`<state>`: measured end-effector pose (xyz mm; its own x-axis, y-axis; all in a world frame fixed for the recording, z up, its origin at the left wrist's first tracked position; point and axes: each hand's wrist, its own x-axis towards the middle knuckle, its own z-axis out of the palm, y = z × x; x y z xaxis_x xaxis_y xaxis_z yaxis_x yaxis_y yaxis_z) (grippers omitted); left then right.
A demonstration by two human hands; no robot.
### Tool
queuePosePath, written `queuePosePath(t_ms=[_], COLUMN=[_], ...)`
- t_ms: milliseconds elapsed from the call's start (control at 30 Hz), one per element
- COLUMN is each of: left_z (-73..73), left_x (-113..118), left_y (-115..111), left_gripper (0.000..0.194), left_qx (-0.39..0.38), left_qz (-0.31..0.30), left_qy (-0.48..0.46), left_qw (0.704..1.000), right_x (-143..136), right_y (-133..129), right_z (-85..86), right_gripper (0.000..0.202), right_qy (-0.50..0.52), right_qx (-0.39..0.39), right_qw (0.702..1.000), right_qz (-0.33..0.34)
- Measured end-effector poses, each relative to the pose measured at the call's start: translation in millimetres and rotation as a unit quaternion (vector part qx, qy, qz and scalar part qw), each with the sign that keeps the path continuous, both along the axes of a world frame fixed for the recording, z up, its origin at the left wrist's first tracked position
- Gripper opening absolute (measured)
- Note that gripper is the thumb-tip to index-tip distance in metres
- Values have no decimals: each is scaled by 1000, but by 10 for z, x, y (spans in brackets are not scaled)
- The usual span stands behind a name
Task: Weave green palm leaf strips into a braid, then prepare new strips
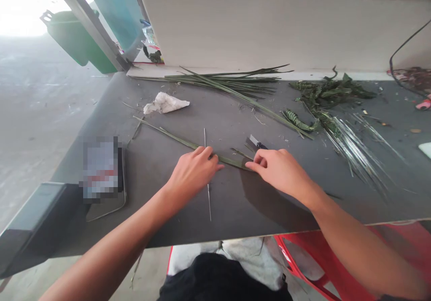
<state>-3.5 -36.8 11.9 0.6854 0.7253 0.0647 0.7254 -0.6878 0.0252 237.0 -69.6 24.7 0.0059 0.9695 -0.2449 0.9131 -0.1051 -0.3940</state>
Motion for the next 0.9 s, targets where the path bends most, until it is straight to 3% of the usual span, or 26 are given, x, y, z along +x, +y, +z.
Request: queuePosePath(t_ms=[167, 267, 333, 433, 533, 633, 767, 833, 900], left_z=[-19, -45, -61, -85, -103, -104, -86, -79, -75], left_x=[-126, -166, -166, -148, -135, -134, -136, -139, -144], left_y=[-34, -52, -64, -81, -100, -116, -124, -123, -121], left_gripper=[33, 39, 42, 48, 55, 59, 63, 63, 65], left_qx=[-8, -10, -8, -9, -4, 13, 25, 24, 24], left_qz=[-29, -31, -28, -24, -21, -23, -22, -23, -23], left_qy=[-17, -17, -19, -15, -13, -15, -19, -22, -23], left_qw=[999, 999, 999, 1000, 1000, 1000, 999, 999, 999], right_x=[372, 520, 557, 576, 602, 609, 556, 521, 485], right_y=[-60, -83, -87, -52, 41, 168, 333, 392, 424], right_z=[44, -34, -80, -75, 20, 145, 250, 261, 243], right_gripper=[23, 34, 29, 29, 46, 42, 24, 16, 20], right_qy=[-51, -68, -62, -26, 87, 262, 467, 546, 605], right_qx=[103, 87, 50, 41, 107, 182, 259, 248, 199], right_qw=[992, 994, 997, 999, 990, 946, 843, 797, 768], right_qz=[-41, -17, -3, 2, -29, -51, -66, -66, -58])
